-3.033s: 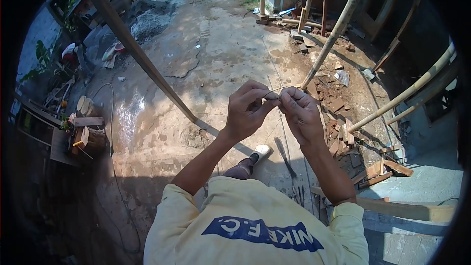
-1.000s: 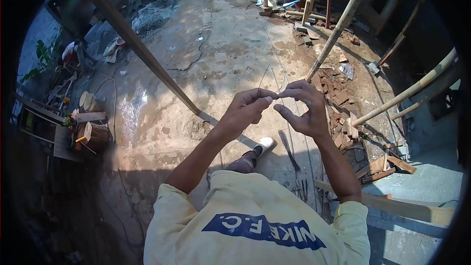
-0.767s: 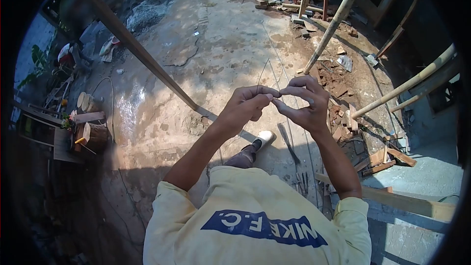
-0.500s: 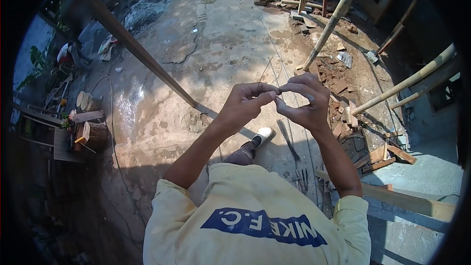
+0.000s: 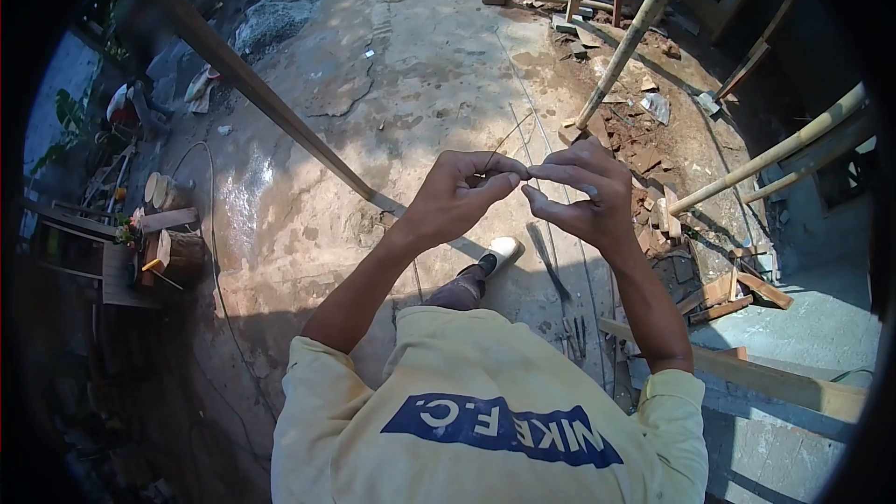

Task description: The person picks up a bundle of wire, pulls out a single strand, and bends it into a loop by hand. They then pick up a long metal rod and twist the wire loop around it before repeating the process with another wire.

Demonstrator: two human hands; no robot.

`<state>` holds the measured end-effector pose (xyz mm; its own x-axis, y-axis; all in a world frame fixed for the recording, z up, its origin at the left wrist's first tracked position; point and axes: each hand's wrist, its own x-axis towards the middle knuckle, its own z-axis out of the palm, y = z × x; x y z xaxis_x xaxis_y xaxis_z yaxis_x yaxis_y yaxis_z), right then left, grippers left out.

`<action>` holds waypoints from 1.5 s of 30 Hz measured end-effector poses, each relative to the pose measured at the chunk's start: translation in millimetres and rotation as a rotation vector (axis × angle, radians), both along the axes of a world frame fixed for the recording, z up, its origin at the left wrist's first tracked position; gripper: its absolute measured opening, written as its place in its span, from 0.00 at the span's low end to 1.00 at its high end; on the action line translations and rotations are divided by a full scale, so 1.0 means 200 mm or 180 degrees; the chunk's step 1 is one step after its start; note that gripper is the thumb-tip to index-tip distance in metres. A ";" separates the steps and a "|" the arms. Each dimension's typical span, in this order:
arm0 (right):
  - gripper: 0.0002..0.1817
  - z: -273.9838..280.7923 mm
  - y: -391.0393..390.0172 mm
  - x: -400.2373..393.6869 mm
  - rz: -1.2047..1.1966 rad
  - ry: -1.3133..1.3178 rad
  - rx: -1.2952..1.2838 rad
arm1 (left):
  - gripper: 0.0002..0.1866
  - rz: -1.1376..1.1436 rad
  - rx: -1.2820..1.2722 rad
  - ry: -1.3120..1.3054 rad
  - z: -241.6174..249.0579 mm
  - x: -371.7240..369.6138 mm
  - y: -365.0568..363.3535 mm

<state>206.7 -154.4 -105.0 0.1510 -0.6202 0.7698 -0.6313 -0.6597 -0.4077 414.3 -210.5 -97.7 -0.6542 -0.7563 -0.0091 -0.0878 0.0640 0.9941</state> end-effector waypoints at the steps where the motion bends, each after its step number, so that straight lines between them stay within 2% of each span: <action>1: 0.14 0.01 0.01 0.00 0.0041 0.0091 0.0033 | 0.12 -0.0047 -0.0039 -0.0110 0.01 0.01 0.00; 11: 0.12 0.03 0.02 -0.04 0.0357 0.0132 0.0298 | 0.12 -0.0164 -0.0253 -0.0179 0.00 0.03 -0.01; 17: 0.10 -0.01 0.02 -0.01 0.0123 0.0029 0.0259 | 0.12 -0.0117 -0.0309 -0.0391 0.03 0.01 0.02; 22: 0.12 -0.09 0.02 0.00 -0.0033 -0.0468 0.0576 | 0.13 -0.0004 -0.0190 -0.0193 -0.05 -0.02 -0.01; 27: 0.13 -0.09 0.03 -0.02 0.0000 -0.0106 0.0378 | 0.13 -0.0032 0.0034 -0.0291 -0.06 -0.01 -0.03; 29: 0.12 -0.09 0.02 -0.01 -0.0040 -0.0043 0.0180 | 0.13 -0.0060 0.0011 -0.0043 -0.11 -0.03 -0.03; 33: 0.09 -0.13 0.02 0.01 -0.0331 -0.0157 0.0156 | 0.11 0.0192 -0.0437 0.0202 -0.09 -0.09 0.02; 34: 0.07 -0.15 0.02 0.00 -0.0420 -0.0142 0.0213 | 0.11 0.0255 -0.0911 0.0079 -0.09 -0.09 0.03; 38: 0.01 -0.22 0.01 0.01 -0.0567 -0.0429 0.0427 | 0.09 0.0747 -0.1435 0.0661 -0.23 -0.20 0.06; 45: 0.02 -0.29 0.00 0.04 -0.0570 -0.0959 0.0693 | 0.08 0.1027 -0.1822 0.0412 -0.24 -0.22 0.07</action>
<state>215.1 -153.6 -162.1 -0.1863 -0.7695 0.6109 -0.5593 -0.4281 -0.7099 369.6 -197.4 -145.0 -0.3632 -0.7764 0.5151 -0.0732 0.5749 0.8149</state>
